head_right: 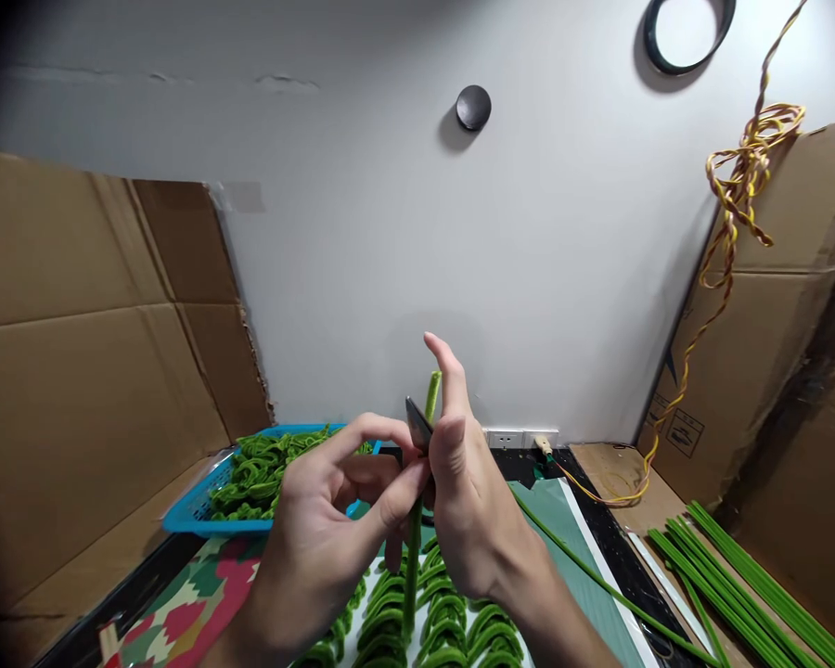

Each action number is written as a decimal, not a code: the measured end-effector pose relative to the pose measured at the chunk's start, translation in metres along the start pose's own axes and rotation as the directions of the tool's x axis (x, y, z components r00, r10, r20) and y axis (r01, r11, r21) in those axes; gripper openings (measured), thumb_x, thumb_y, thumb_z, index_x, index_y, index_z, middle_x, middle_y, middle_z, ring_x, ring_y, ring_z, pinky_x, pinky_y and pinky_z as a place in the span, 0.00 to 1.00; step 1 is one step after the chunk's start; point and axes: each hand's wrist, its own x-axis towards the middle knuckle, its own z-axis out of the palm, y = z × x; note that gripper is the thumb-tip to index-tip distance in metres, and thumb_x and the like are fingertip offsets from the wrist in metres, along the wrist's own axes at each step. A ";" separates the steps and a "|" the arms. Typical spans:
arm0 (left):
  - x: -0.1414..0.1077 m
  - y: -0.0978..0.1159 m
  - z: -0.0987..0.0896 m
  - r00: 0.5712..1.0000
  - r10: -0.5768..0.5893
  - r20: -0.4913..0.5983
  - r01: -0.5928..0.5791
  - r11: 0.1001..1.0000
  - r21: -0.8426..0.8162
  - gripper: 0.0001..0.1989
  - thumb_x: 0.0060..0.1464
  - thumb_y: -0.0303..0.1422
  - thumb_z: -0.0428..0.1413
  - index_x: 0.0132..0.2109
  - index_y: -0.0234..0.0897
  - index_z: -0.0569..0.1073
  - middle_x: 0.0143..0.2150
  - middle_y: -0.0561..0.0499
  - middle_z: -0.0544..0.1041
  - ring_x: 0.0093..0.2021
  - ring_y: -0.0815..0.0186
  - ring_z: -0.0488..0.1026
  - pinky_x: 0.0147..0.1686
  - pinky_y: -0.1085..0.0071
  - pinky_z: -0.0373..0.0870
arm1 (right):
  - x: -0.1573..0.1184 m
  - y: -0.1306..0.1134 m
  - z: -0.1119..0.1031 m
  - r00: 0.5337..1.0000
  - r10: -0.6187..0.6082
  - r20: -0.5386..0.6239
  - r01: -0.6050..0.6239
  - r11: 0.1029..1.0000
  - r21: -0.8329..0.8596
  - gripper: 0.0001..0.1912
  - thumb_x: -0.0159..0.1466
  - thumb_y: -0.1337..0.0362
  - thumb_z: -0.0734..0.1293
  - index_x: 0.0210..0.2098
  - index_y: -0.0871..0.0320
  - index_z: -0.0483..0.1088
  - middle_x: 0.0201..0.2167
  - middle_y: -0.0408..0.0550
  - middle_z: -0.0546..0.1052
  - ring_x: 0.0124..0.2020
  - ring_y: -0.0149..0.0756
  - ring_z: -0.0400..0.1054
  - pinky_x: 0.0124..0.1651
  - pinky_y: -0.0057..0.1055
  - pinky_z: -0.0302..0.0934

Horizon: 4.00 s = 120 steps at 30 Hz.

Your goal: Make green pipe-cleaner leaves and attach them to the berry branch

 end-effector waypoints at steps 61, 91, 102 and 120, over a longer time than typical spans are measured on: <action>0.020 -0.020 -0.020 0.995 -0.099 -0.021 0.094 0.984 -0.153 0.12 0.59 0.39 0.70 0.39 0.32 0.84 0.18 0.53 0.75 0.13 0.79 0.58 0.12 0.83 0.50 | 0.025 0.029 -0.004 0.811 0.012 0.585 -0.361 0.797 0.484 0.43 0.74 0.32 0.52 0.78 0.48 0.45 0.18 0.31 0.63 0.15 0.26 0.50 0.23 0.27 0.60; 0.027 -0.010 -0.027 0.919 -0.237 -0.314 0.047 0.858 -0.511 0.14 0.57 0.39 0.69 0.43 0.37 0.76 0.40 0.55 0.82 0.14 0.77 0.69 0.09 0.81 0.59 | 0.037 0.045 0.001 0.995 -0.092 -0.049 0.104 0.836 0.539 0.13 0.63 0.59 0.79 0.42 0.56 0.77 0.14 0.28 0.58 0.14 0.22 0.48 0.22 0.28 0.69; 0.026 -0.019 -0.018 0.954 -0.227 -0.194 0.063 0.788 -0.612 0.14 0.62 0.41 0.66 0.48 0.38 0.75 0.39 0.56 0.78 0.19 0.77 0.71 0.10 0.83 0.61 | 0.044 0.051 0.001 0.962 -0.058 -0.268 0.213 0.775 0.595 0.12 0.66 0.56 0.78 0.37 0.56 0.76 0.13 0.27 0.55 0.15 0.20 0.41 0.19 0.25 0.65; 0.024 -0.020 -0.020 0.987 -0.157 -0.025 0.112 0.800 -0.590 0.21 0.65 0.43 0.63 0.28 0.35 0.71 0.40 0.51 0.70 0.34 0.70 0.69 0.28 0.76 0.72 | 0.046 0.051 -0.009 0.994 -0.083 -0.073 0.108 0.857 0.504 0.16 0.55 0.58 0.83 0.26 0.59 0.76 0.12 0.32 0.63 0.12 0.22 0.53 0.18 0.26 0.67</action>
